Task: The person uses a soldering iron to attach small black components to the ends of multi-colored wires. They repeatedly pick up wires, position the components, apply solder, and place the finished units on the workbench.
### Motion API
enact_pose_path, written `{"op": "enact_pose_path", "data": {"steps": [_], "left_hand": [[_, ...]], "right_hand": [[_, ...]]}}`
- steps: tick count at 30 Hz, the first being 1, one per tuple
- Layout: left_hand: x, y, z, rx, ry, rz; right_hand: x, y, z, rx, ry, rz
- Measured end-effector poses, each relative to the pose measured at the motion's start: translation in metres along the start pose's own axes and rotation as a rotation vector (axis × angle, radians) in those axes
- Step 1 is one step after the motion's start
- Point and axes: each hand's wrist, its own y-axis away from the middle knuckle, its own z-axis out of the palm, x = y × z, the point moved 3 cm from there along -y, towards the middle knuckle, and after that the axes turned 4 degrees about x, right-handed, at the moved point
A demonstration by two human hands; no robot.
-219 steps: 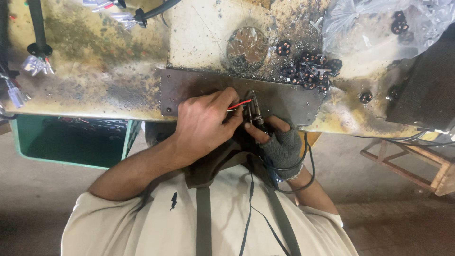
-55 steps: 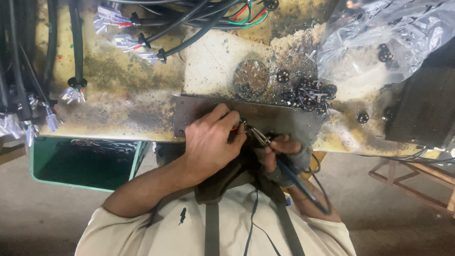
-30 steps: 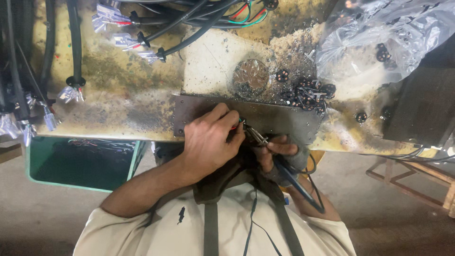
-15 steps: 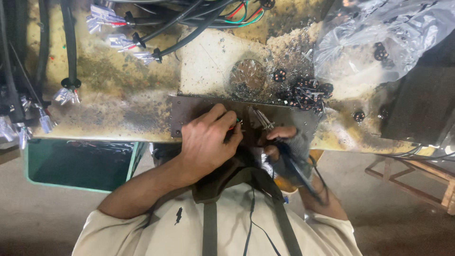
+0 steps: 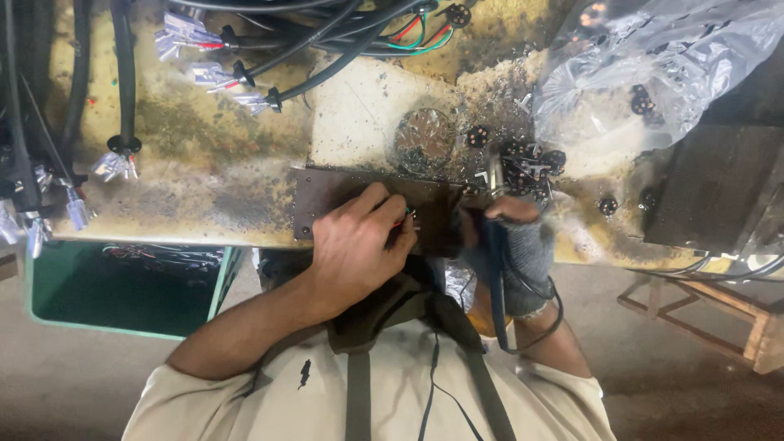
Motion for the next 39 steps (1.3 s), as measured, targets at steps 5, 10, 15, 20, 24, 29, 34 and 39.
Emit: {"op": "enact_pose_path", "data": {"steps": [5, 10, 15, 20, 24, 29, 34, 39], "left_hand": [[-0.004, 0.005, 0.004, -0.007, 0.001, 0.013], [0.004, 0.002, 0.002, -0.024, 0.004, 0.024], [-0.007, 0.004, -0.003, -0.036, 0.024, 0.024], [-0.038, -0.008, 0.008, -0.04, 0.01, 0.009], [-0.054, -0.022, 0.015, 0.025, -0.001, 0.041], [-0.048, -0.024, 0.018, 0.0, 0.017, 0.043], [-0.046, -0.024, 0.018, 0.032, -0.007, 0.039], [-0.041, -0.022, 0.018, 0.014, 0.0, 0.035]], "right_hand": [[-0.01, 0.002, -0.009, -0.025, 0.097, 0.042], [-0.014, -0.009, -0.021, -0.321, 0.217, 0.082], [-0.018, -0.009, -0.006, -0.467, 0.609, -0.24], [0.001, 0.005, 0.035, -0.483, 0.716, -0.492], [0.016, 0.008, 0.057, -0.36, 0.729, -0.467], [0.03, -0.012, 0.02, -0.468, 0.488, -0.065], [0.029, -0.028, 0.006, -0.449, 0.256, 0.21], [0.006, -0.04, 0.013, -0.478, 0.177, -0.055]]}}
